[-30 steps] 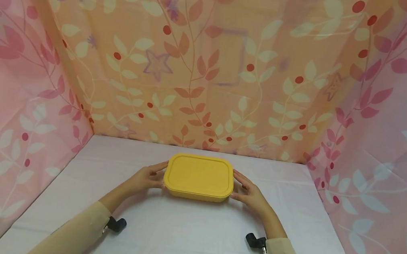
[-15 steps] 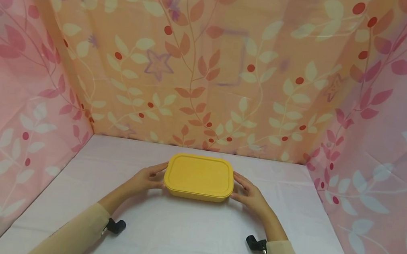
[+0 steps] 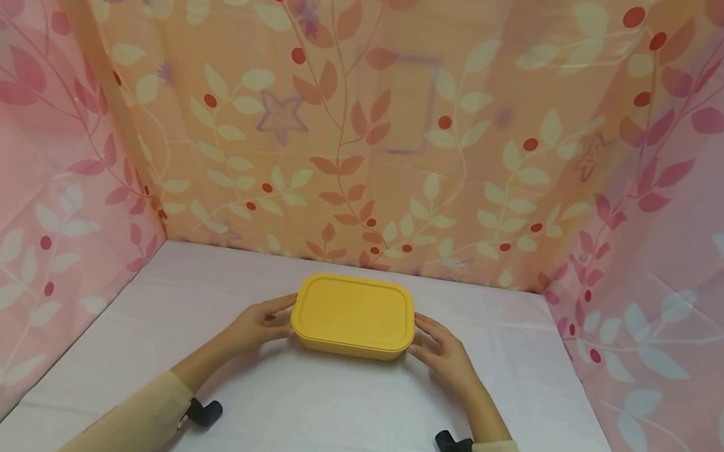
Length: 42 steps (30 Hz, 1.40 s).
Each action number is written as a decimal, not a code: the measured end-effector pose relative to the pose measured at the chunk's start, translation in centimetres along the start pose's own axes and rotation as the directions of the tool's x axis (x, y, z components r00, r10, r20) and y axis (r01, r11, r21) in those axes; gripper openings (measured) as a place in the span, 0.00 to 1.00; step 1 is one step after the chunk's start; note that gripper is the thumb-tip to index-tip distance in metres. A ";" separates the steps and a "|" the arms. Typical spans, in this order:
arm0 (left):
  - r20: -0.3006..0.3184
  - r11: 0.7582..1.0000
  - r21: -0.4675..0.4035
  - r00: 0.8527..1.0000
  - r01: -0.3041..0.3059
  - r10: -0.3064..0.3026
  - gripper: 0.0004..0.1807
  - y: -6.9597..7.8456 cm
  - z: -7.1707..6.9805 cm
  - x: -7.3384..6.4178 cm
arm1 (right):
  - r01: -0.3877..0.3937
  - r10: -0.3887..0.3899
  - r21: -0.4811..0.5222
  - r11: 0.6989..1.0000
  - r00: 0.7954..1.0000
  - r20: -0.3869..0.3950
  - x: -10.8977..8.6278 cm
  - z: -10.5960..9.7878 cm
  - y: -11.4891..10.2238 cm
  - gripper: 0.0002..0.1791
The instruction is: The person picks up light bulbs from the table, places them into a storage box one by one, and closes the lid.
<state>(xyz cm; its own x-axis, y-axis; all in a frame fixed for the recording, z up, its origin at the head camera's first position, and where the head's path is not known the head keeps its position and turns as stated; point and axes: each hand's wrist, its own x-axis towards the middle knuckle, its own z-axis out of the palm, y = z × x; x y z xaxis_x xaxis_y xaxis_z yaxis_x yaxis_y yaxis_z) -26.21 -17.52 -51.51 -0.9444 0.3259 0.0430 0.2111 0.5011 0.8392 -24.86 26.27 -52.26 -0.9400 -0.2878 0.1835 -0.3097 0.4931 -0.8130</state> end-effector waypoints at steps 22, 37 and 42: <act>-0.075 1.000 -0.001 0.997 0.010 -0.010 0.39 1.2 0.6 -1.0 | 0.019 -0.028 -0.110 0.994 0.996 -0.082 -0.7 0.6 -1.1 0.30; -0.062 0.999 0.042 0.998 -0.013 0.015 0.33 1.4 0.1 -1.2 | 0.097 -0.134 -0.287 0.953 0.985 -0.112 -0.6 0.6 -1.3 0.28; -0.043 0.997 0.080 0.999 -0.018 0.022 0.31 1.5 -0.2 -1.4 | 0.115 -0.161 -0.329 0.937 0.980 -0.116 -0.7 0.5 -1.6 0.25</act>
<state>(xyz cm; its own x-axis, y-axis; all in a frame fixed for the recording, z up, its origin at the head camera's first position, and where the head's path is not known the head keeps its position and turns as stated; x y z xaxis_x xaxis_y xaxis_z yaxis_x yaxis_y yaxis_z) -24.59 -17.36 -50.21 -0.9495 0.3021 0.0842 0.2477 0.5576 0.7923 -23.65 25.27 -51.39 -0.8882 -0.2661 0.3747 -0.4454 0.6991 -0.5594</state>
